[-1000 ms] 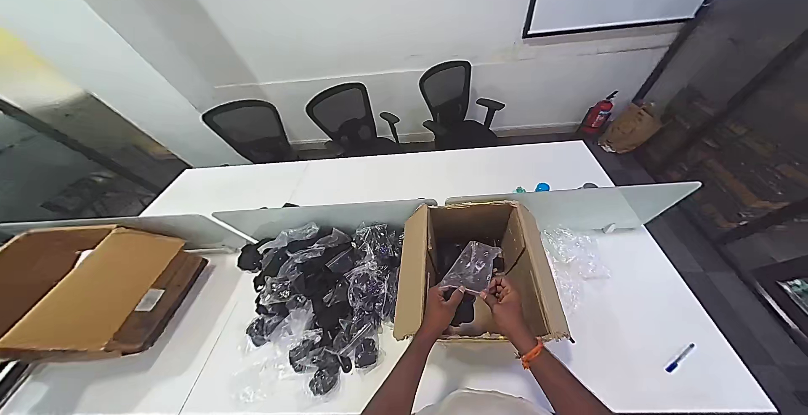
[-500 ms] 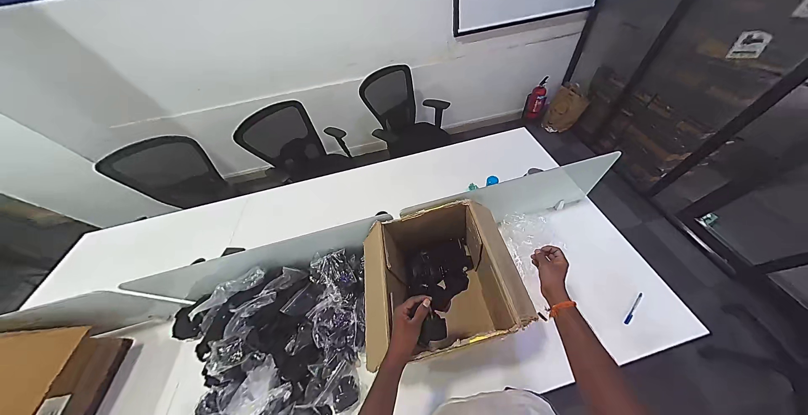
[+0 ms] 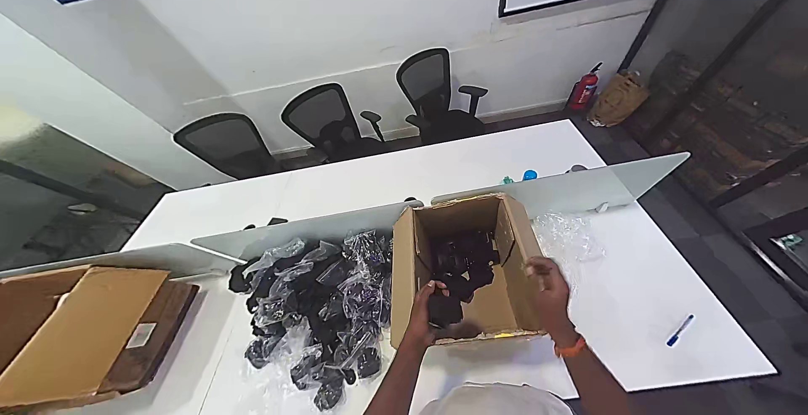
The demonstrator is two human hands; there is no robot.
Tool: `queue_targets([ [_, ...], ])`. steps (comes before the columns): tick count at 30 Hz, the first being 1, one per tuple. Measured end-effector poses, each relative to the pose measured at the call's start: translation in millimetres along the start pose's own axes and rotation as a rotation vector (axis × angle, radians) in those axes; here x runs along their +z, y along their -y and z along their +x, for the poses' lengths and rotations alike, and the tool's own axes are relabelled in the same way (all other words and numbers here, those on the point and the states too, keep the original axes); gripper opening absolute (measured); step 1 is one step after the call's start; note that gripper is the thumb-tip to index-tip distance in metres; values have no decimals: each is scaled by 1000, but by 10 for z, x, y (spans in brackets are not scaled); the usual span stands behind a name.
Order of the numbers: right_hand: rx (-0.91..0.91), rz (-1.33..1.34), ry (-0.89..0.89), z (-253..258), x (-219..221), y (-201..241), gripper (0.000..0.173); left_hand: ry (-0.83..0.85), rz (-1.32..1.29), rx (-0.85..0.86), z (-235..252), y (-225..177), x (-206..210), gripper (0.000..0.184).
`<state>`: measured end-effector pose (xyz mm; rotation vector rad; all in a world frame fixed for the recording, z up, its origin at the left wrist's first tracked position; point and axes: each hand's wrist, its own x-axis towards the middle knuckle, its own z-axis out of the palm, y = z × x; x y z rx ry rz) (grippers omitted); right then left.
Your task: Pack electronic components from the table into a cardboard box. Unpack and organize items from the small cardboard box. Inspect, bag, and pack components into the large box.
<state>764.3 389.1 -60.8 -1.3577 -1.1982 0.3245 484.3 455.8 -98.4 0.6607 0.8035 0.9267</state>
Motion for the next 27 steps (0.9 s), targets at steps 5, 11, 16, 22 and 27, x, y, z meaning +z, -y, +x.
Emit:
queue_targets([
  [5, 114, -1, 602, -469, 755, 271, 28, 146, -373, -127, -13, 22, -51, 53],
  [11, -48, -83, 615, -589, 1028, 384, 38, 158, -364, -148, -8, 18, -148, 53],
  [16, -103, -281, 594, -555, 1089, 451, 28, 1, -188, -92, -25, 16, -39, 47],
  [22, -265, -387, 559, -598, 1140, 449, 20, -36, -286, -102, -35, 0, -37, 53],
  [27, -356, -303, 452, -598, 1074, 256, 20, -36, -221, -146, -46, -7, -13, 55],
])
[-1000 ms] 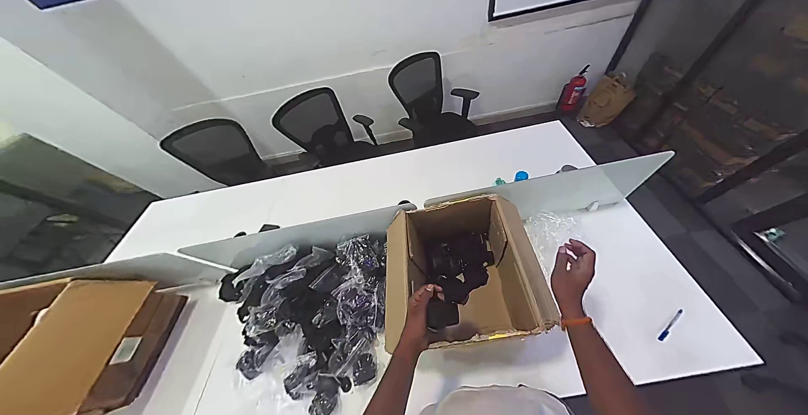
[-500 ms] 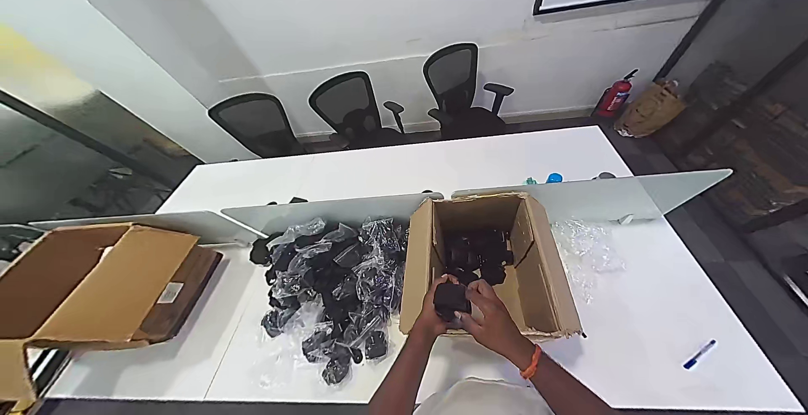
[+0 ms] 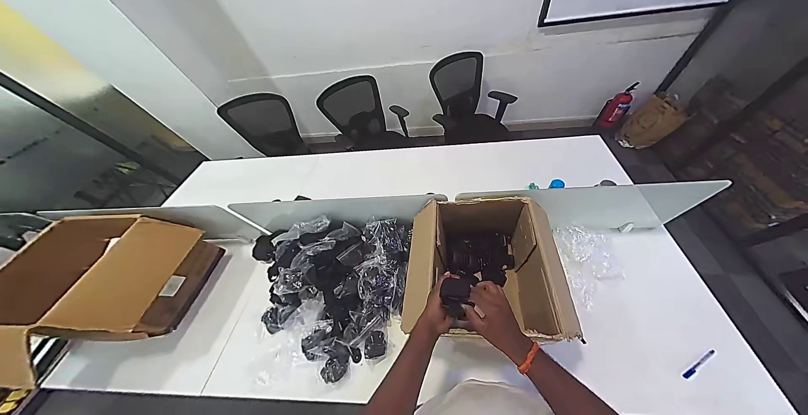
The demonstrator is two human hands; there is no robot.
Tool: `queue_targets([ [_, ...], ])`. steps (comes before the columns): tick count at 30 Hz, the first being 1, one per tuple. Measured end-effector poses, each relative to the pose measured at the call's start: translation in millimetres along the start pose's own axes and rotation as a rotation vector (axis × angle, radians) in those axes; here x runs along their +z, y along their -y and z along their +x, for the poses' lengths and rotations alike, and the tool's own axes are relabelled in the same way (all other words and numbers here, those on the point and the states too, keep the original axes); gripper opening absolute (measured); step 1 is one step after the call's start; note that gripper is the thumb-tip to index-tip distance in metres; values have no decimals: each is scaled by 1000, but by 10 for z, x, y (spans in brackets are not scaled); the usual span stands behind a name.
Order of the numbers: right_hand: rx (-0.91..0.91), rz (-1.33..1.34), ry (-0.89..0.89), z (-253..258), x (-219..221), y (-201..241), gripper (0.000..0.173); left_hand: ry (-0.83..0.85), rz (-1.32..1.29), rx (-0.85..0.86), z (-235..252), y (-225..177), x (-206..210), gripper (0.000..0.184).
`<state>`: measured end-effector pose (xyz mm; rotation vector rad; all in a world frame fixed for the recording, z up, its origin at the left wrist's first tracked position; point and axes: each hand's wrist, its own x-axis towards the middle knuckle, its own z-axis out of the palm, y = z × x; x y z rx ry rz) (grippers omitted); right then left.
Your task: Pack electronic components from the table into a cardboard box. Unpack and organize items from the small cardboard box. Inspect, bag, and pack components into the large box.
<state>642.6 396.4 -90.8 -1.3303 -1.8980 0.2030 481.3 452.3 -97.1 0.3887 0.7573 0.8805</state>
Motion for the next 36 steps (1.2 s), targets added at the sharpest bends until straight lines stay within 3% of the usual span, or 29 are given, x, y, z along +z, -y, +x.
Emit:
queue_targets([
  [5, 281, 535, -297, 24, -103, -56, 20, -127, 187, 7, 4, -37, 83, 57],
  [8, 481, 806, -338, 48, -237, -129, 35, -136, 319, 100, 70, 19, 13, 44],
  [12, 471, 783, -186, -30, -324, -251, 34, -109, 337, 153, 142, 69, -28, 33],
  [17, 433, 805, -24, -88, -274, -169, 31, -84, 270, 116, 93, 30, -8, 43],
  [23, 544, 845, -79, -56, -217, -106, 26, 243, 280, 272, 17, 44, -51, 45],
  [29, 538, 816, -85, -57, -338, -124, 25, 273, 469, 362, 43, 83, -33, 56],
  [33, 420, 775, -296, -18, -382, -206, 24, 173, 557, 383, 49, 89, 10, 42],
  [36, 410, 754, -312, -2, -351, -270, 22, 227, 577, 428, 89, 100, -45, 34],
])
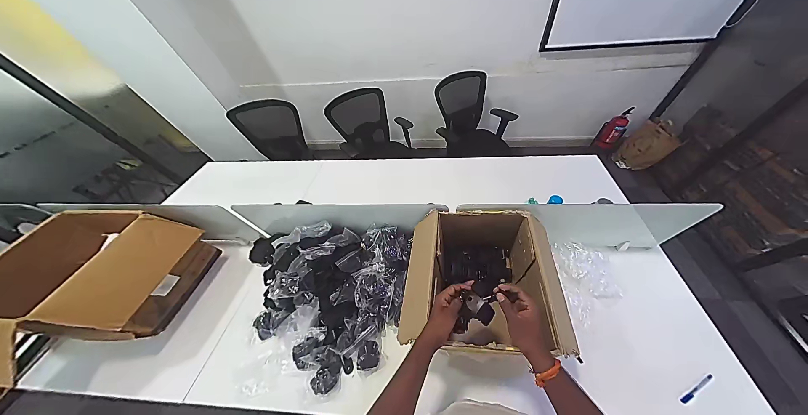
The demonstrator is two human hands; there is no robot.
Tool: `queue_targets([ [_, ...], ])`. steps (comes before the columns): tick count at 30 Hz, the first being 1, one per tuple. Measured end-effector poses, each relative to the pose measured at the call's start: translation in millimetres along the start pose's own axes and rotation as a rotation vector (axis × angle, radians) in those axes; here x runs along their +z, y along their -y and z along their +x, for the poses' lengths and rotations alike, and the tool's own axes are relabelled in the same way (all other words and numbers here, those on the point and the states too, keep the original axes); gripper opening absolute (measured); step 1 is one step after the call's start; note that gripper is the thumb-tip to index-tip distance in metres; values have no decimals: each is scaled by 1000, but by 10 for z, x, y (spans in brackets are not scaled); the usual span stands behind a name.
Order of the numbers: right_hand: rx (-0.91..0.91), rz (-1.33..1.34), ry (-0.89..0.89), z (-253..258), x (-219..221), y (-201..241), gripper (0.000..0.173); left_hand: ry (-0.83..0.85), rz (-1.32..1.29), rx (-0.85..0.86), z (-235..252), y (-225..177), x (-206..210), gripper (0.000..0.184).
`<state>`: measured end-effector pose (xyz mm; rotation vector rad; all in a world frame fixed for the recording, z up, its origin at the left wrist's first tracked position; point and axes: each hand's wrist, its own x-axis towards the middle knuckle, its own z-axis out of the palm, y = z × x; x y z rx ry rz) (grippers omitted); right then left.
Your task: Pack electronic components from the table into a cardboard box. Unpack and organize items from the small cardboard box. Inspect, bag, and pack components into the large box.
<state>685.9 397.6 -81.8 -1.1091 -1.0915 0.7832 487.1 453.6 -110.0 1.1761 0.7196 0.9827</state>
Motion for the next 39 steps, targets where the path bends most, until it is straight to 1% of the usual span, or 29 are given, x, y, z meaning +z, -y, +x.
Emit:
queue_targets([
  [2, 35, -19, 43, -12, 27, -62, 21, 75, -15, -5, 8, 21, -24, 37],
  [4, 72, -48, 71, -42, 60, -137, 20, 121, -47, -65, -1, 18, -19, 38],
  [7, 74, -67, 42, -54, 79, -192, 20, 111, -16, -126, -22, -42, 28, 31],
  [13, 104, -99, 18, -79, 72, -136, 22, 5, 208, 11, 1, 24, 21, 30],
  [16, 109, -135, -54, -82, 81, -112, 27, -53, 215, 48, 2, 31, 40, 30],
  [18, 67, -174, -81, -76, 64, -169, 27, -74, 198, 57, 6, 38, 57, 26],
  [26, -100, -272, -7, -62, 48, -258, 18, 20, 268, 77, 19, 54, 65, 24],
  [33, -81, -285, -5, -61, 38, -258, 18, 47, 365, 96, 10, 63, 58, 25],
  [36, -76, -327, 0, -54, 35, -235, 19, 52, 417, 129, 8, 73, 50, 25],
  [39, -34, -374, 14, -47, 34, -200, 21, 40, 467, 146, 12, 84, 29, 25],
])
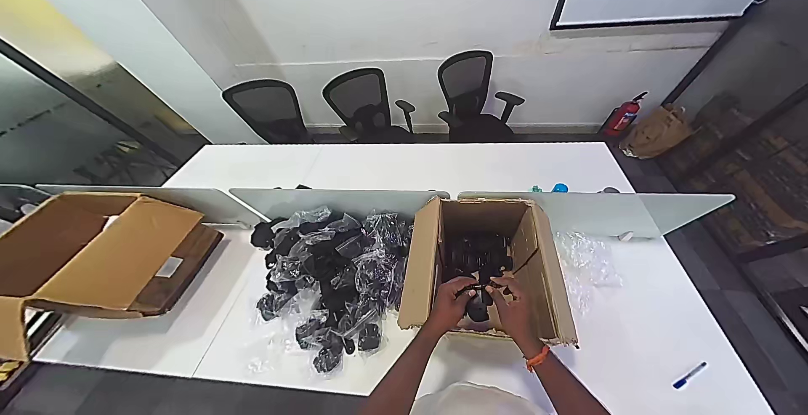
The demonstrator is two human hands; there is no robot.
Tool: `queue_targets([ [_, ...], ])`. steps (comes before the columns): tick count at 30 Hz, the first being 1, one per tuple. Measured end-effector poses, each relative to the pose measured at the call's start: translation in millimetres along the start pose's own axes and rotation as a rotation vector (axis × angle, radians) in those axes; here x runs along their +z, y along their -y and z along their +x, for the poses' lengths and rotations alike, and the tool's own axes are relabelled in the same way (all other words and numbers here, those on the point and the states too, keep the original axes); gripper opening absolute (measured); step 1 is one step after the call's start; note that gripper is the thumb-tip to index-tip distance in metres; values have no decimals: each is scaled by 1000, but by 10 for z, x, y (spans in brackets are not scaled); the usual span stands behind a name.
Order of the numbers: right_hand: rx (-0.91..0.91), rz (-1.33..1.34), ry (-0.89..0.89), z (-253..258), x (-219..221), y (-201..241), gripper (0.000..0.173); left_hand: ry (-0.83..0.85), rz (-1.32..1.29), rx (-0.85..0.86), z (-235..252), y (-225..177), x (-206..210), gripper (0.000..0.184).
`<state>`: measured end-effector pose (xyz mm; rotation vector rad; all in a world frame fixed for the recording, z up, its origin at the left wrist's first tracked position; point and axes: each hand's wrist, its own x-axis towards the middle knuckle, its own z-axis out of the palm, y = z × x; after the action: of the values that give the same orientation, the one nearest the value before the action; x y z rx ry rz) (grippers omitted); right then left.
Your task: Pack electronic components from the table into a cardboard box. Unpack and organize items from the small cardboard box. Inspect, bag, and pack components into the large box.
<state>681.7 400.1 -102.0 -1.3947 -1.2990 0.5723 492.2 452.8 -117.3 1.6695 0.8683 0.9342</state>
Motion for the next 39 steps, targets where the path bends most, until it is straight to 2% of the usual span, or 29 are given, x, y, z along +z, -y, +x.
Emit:
queue_targets([
  [7, 80, -100, 109, 27, -31, 6, 22, -7, 84, 19, 6, 11, -36, 24],
  [16, 194, -68, 196, 48, -90, 14, 25, 24, 202, 106, 13, -8, -28, 23],
  [22, 72, -264, 227, -15, -63, 30, 31, 64, 230, 100, 2, -24, -18, 24],
  [25, 108, -174, 206, -10, -64, 39, 29, 66, 187, 73, -4, -23, -20, 24],
  [29, 208, -77, 268, 9, -54, 50, 26, 62, 112, 94, -6, -21, -2, 18],
  [33, 195, -37, 324, 8, -78, 12, 27, 56, 95, 68, -32, -7, 4, 16],
  [36, 136, -38, 415, 33, -185, 6, 49, 59, 89, 48, -41, -12, -16, 17],
  [37, 111, -56, 443, 37, -231, 7, 51, 68, 88, 45, -47, -16, -19, 17],
  [39, 33, -93, 459, 19, -296, -43, 40, 88, 80, 63, -50, -9, -8, 17],
])
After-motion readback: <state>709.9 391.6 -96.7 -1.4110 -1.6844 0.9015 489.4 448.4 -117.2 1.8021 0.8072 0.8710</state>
